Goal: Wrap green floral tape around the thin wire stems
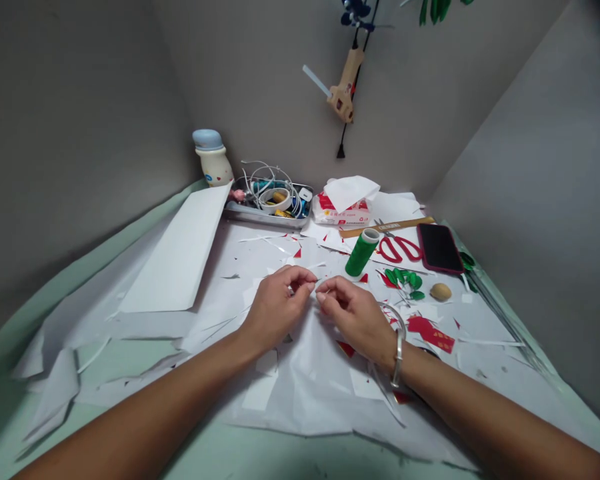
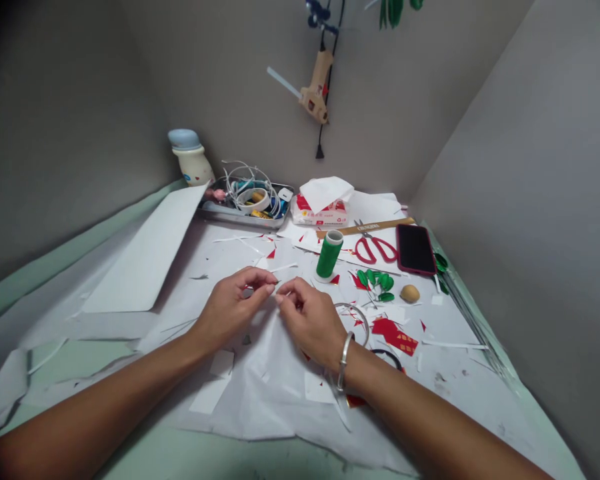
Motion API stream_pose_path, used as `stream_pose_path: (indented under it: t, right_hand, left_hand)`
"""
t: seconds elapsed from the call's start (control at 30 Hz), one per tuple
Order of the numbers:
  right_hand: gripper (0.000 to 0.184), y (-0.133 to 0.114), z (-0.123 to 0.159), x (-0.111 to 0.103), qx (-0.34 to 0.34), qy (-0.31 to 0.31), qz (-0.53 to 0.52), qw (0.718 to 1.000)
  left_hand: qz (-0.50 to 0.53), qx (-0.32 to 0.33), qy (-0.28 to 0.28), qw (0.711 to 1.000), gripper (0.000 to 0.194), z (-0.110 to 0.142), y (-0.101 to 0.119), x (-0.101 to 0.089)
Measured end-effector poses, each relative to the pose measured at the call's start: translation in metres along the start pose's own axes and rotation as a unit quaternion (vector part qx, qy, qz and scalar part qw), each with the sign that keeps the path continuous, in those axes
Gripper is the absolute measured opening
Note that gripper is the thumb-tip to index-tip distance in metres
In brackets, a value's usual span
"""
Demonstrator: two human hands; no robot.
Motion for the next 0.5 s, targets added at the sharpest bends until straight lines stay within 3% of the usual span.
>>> stream_pose_path:
  t: [0.13, 0.3, 0.4, 0.5]
  right_hand:
    - [0.016, -0.013, 0.007, -0.003, -0.126, 0.031, 0.173, 0.976]
    - [0.017, -0.020, 0.009, -0.004, -0.234, 0.061, 0.360, 0.901]
    - [0.017, -0.023, 0.011, -0.004, -0.285, 0.064, 0.401, 0.868]
    - [0.018, -0.024, 0.012, -0.007, -0.313, 0.060, 0.400, 0.859]
  left_hand:
    - [0.009, 0.001, -0.006, 1.000, 0.014, 0.000, 0.000, 0.001]
    - [-0.011, 0.019, -0.008, 1.000, 0.016, -0.001, -0.002, 0.001]
    - [-0.060, 0.044, -0.008, 0.997, 0.017, -0.002, -0.002, 0.001]
    - [-0.109, 0.061, -0.022, 0.992, 0.016, -0.002, -0.001, 0.004]
Point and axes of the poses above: each hand's wrist, its own z-axis away from the middle knuckle, its own x-axis out of the palm, y = z × x, the point moved 6 cm from there along -z, towards the middle knuckle, and after that the axes turned 2 degrees about x, right-handed, at the moved point
